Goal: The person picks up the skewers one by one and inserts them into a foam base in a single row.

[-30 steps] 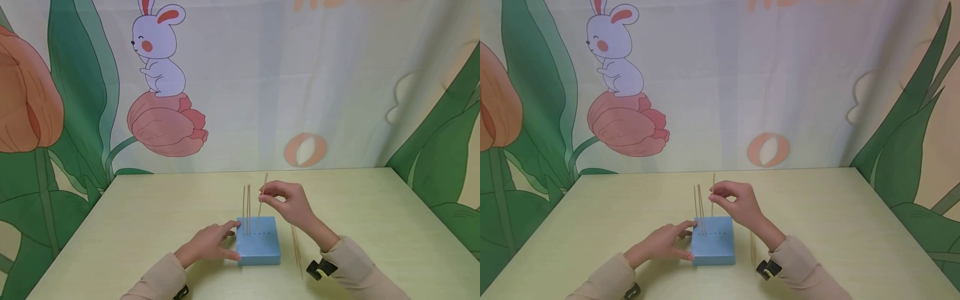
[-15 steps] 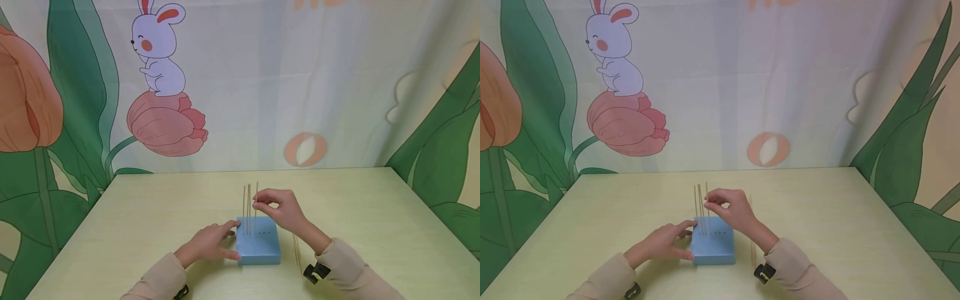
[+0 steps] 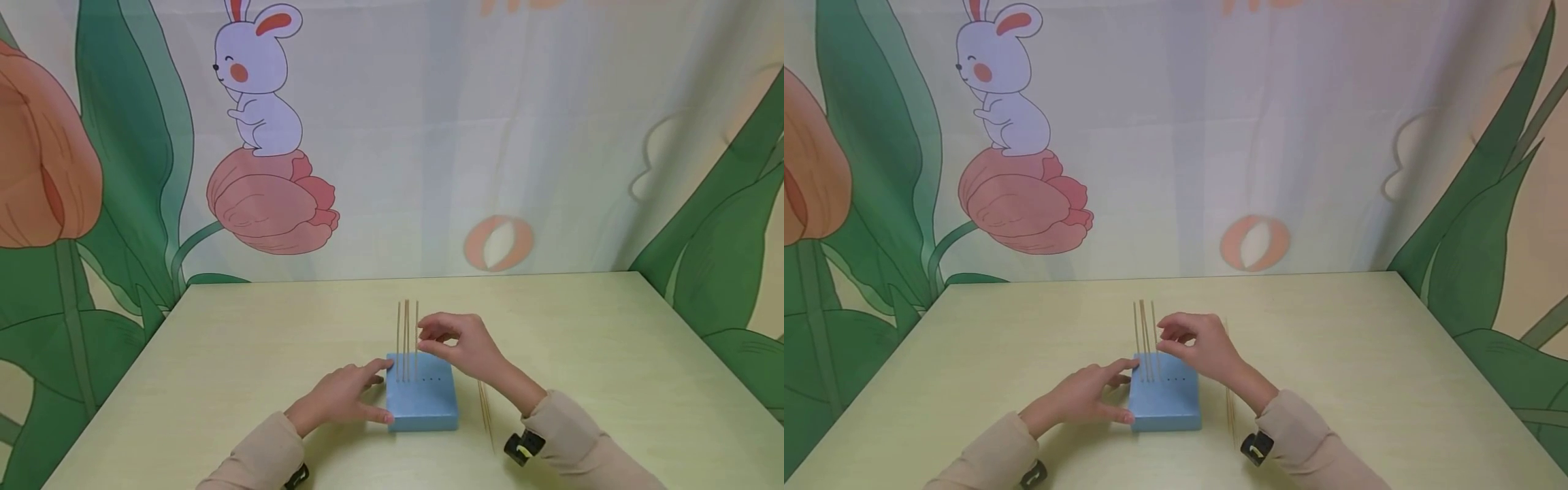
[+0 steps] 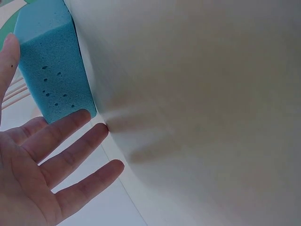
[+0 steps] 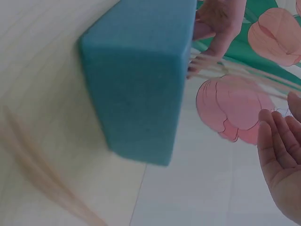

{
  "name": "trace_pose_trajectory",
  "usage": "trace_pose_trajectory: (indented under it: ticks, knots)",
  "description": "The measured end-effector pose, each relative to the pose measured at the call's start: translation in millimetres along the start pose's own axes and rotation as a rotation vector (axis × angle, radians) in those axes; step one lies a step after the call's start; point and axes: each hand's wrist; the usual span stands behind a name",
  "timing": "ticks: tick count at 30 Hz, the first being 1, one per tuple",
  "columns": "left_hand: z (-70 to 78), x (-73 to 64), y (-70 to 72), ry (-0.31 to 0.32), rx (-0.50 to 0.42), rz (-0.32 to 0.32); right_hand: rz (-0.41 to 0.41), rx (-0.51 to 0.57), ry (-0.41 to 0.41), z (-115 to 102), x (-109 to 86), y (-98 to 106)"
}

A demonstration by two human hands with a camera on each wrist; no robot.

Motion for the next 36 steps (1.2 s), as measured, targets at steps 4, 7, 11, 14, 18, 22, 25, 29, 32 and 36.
trace_pose_trajectory:
  ticks: [4,7,11,14,18,22,25,29,32,36]
  knots:
    - [0.0,0.4,-0.5,0.007,0.001,-0.001,-0.058,-0.067,-0.06,14.5,-9.0,10.0]
    - [-0.1,-0.1,-0.8,0.003,0.0,-0.001,-0.11,-0.153,-0.117,26.9,-16.8,18.2]
    - [-0.1,-0.9,-0.5,-0.001,-0.005,-0.004,-0.165,-0.236,-0.185,44.2,-27.0,29.5]
    - [-0.1,-0.9,-0.4,0.001,-0.005,-0.006,-0.195,-0.261,-0.236,54.4,-32.4,37.1]
    - [0.0,-0.6,-0.6,0.009,-0.002,-0.006,-0.235,-0.284,-0.303,67.1,-36.5,44.3]
    - [0.1,-0.8,-0.6,0.015,-0.003,-0.006,-0.296,-0.295,-0.375,79.1,-38.7,48.5]
    - [-0.3,-0.7,-0.6,0.016,-0.002,-0.006,-0.334,-0.303,-0.42,86.8,-39.0,50.4]
    - [-0.9,-0.5,-0.4,0.011,0.006,-0.004,-0.364,-0.32,-0.453,95.3,-37.6,53.6]
    - [-0.6,-0.7,0.1,0.008,0.007,-0.005,-0.369,-0.321,-0.477,101.6,-34.6,56.5]
    - [0.9,-1.0,0.9,0.015,0.004,-0.008,-0.373,-0.316,-0.514,109.0,-29.7,59.2]
Point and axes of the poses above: each hand's wrist, its own x-axis towards the middle knuckle, its own y-axis out of the back of the hand, z = x × y, and after that the axes turned 4 degrees about -z, right-handed
